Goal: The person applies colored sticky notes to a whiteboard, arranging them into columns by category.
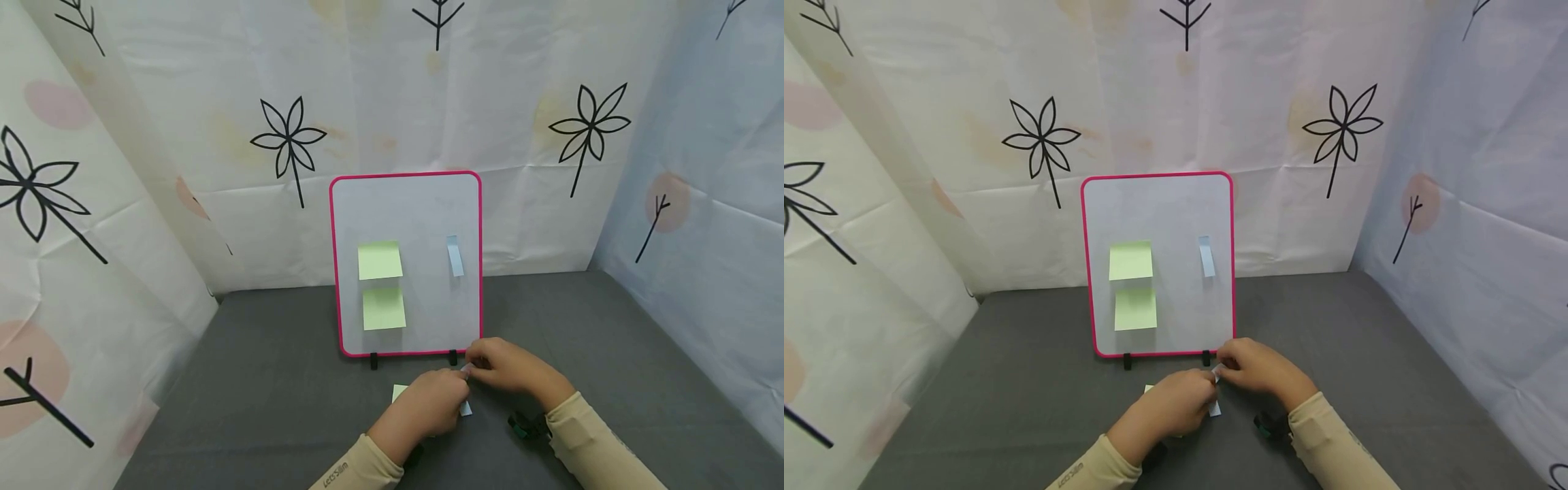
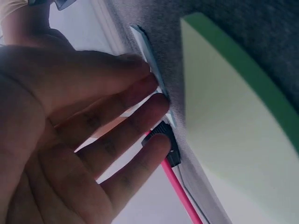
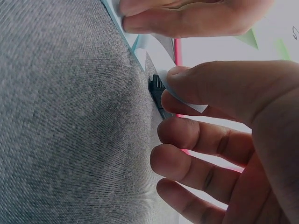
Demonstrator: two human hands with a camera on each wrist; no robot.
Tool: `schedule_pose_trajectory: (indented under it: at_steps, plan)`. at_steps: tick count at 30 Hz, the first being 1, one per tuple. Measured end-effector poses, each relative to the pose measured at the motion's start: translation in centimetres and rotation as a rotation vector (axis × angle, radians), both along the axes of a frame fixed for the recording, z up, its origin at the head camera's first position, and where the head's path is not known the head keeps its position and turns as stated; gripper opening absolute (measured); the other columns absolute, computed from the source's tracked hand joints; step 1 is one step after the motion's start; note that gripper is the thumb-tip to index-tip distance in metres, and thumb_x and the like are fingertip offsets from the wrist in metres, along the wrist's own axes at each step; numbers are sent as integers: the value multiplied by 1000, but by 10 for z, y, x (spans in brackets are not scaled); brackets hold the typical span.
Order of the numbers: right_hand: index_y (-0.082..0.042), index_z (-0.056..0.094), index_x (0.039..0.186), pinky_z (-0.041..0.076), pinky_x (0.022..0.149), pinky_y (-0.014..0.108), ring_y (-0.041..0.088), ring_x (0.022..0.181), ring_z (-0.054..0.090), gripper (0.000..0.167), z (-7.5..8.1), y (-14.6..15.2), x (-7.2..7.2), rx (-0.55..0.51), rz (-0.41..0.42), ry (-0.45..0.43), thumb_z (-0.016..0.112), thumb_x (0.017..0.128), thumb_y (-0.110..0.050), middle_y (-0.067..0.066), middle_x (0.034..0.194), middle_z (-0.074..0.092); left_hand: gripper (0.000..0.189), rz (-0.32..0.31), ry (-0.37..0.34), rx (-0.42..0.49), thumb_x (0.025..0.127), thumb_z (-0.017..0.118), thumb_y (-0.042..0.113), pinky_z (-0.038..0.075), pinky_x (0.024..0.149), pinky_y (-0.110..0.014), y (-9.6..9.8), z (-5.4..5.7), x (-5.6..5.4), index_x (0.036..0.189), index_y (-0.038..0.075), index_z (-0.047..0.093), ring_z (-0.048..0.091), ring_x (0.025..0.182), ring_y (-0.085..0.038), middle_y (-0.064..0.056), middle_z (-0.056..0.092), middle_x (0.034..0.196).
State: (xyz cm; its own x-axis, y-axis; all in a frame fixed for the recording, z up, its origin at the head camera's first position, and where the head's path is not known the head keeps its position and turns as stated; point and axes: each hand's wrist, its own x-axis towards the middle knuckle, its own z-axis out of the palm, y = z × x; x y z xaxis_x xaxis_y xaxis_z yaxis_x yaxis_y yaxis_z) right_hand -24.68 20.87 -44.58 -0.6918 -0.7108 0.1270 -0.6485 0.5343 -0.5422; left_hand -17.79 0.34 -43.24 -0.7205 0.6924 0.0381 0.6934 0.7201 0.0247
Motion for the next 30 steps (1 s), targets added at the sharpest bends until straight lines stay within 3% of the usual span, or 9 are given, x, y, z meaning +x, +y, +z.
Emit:
schedule_pose_trajectory:
  at_steps: [5, 13, 24, 30]
  plan:
    - [-17, 68, 85, 41, 62, 21, -4, 67, 43, 16, 0, 0, -1, 2, 1, -2, 75, 99, -14, -13, 74, 49, 24, 5, 25, -25, 91, 77, 10, 41, 57, -25, 1, -2, -1, 72, 20, 69, 53, 66, -9, 7, 63, 80]
    - [-16, 68, 85, 41, 62, 21, -4, 67, 44, 16, 0, 0, 0, 1, -1, -6, 74, 99, -13, -13, 74, 49, 19, 32, -2, -29, 90, 80, 8, 42, 59, -25, 3, -5, -2, 77, 20, 73, 52, 68, -8, 9, 65, 85]
    - [-17, 65, 82, 40, 61, 20, -4, 66, 42, 20, -1, -1, 1, -28, 2, 45, 75, 99, -12, -13, 73, 47, 37, 13, 1, 51, 96, 77, 21, 37, 55, -25, 0, -7, -3, 63, 19, 59, 44, 60, -8, 6, 51, 69]
    - [-17, 66, 84, 42, 62, 21, -3, 68, 44, 17, 2, -2, 1, -16, -21, 69, 75, 98, -11, -13, 75, 51, 33, 24, 21, 40, 94, 76, 13, 35, 54, -25, 1, -8, -3, 65, 19, 62, 43, 61, -7, 7, 55, 70]
